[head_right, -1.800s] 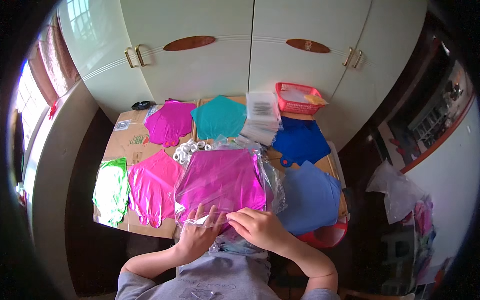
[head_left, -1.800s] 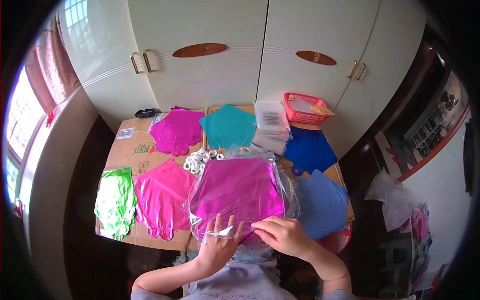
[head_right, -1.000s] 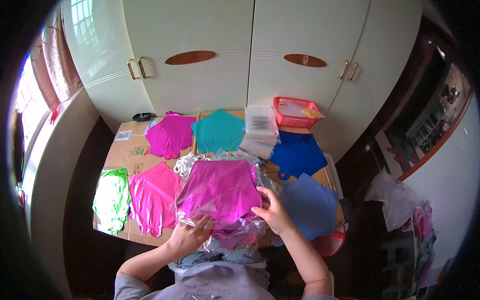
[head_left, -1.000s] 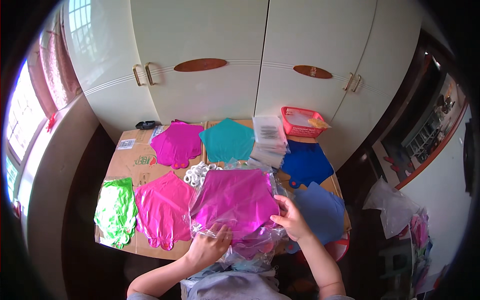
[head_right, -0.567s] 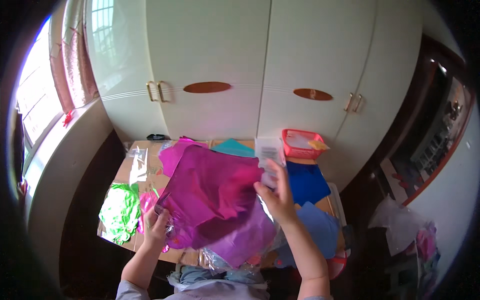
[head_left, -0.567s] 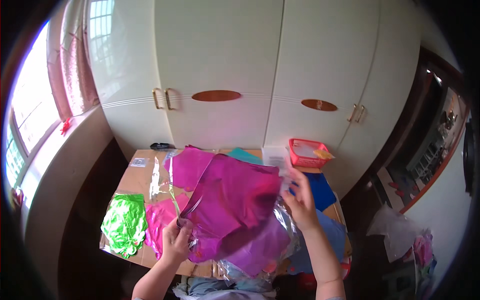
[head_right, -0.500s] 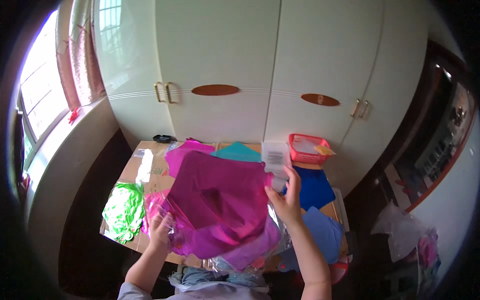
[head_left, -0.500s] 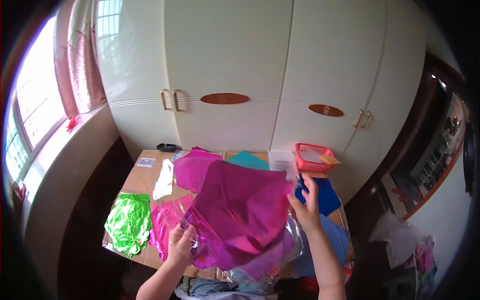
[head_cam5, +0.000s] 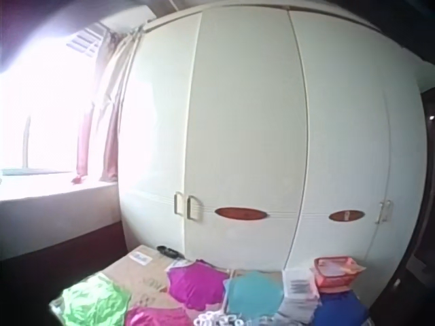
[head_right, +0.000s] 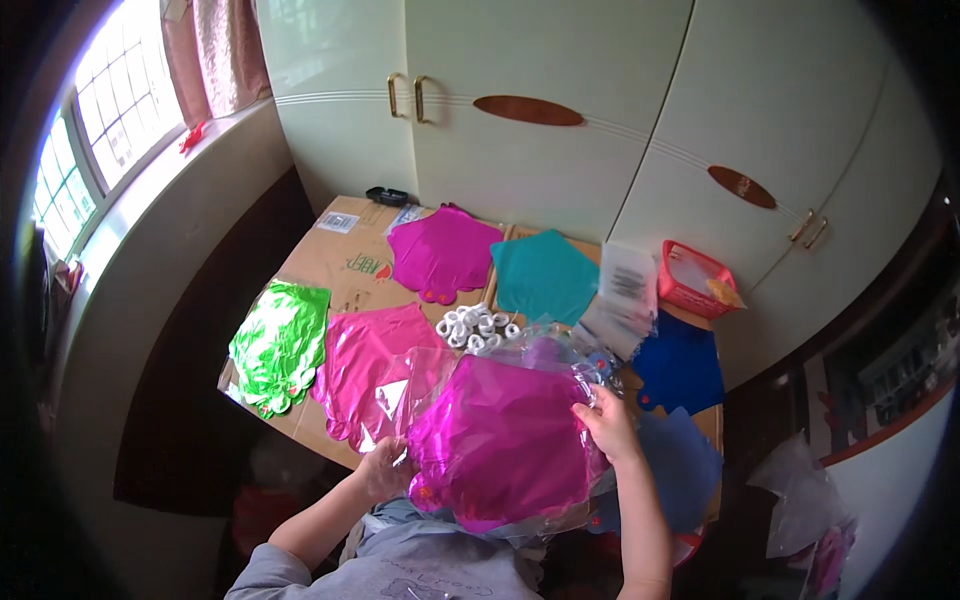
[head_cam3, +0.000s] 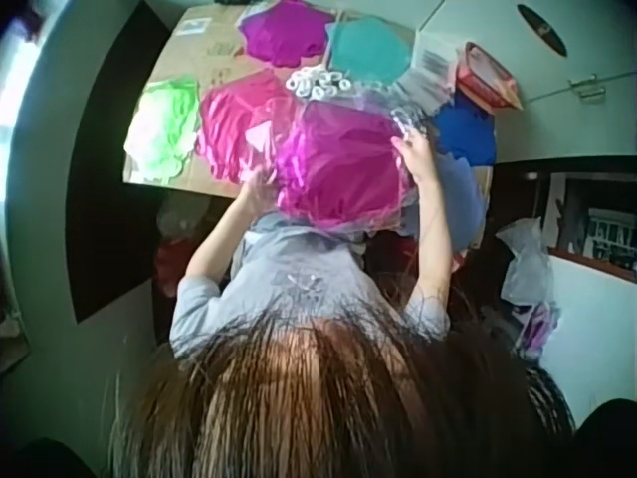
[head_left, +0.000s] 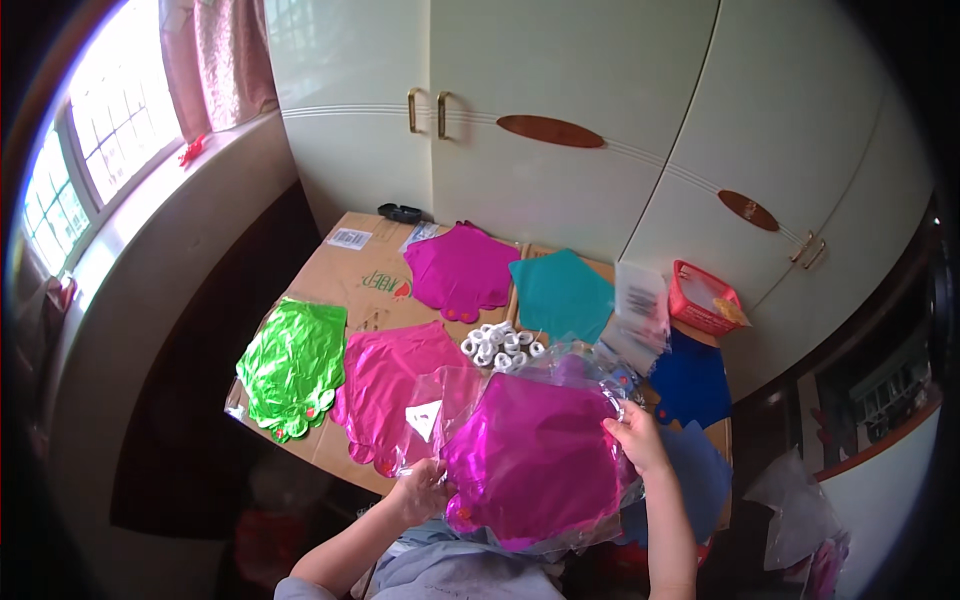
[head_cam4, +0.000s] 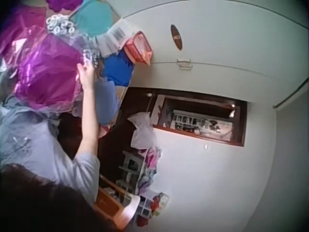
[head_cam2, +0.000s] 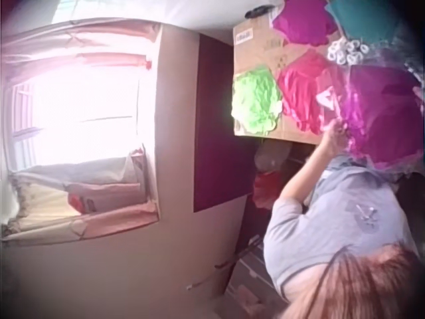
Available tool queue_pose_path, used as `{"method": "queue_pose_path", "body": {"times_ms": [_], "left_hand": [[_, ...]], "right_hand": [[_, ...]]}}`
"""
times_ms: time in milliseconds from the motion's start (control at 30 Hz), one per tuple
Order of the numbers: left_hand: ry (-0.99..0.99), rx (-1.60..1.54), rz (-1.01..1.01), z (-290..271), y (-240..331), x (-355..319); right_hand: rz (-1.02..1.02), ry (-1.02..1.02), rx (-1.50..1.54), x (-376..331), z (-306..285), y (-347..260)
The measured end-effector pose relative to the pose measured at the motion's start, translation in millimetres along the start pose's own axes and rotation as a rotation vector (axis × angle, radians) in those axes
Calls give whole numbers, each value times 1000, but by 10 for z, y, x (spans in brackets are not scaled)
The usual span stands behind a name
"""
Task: Packaging star-shaped colorful balloons into individual plastic bags.
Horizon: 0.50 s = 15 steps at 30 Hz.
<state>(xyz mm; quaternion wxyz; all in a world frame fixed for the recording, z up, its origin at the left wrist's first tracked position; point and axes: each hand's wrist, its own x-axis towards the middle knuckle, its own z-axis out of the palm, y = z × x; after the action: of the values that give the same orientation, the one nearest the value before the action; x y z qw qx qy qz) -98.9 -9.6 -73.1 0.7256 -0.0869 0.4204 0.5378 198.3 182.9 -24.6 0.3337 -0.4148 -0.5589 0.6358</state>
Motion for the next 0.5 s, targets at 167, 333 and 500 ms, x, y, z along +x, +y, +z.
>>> {"method": "queue_pose_path", "body": {"times_ms": [167,333,500], "left_hand": [[-141,176,-54,246,169,-197],[-258,200,-257,36,211,31],[-292,376,-328,42,148,-59]], "right_hand": [[13,9,-11,17,-26,8],[-3,6,33,47,12,-4],[-101,26,168,72,123,-31]]}}
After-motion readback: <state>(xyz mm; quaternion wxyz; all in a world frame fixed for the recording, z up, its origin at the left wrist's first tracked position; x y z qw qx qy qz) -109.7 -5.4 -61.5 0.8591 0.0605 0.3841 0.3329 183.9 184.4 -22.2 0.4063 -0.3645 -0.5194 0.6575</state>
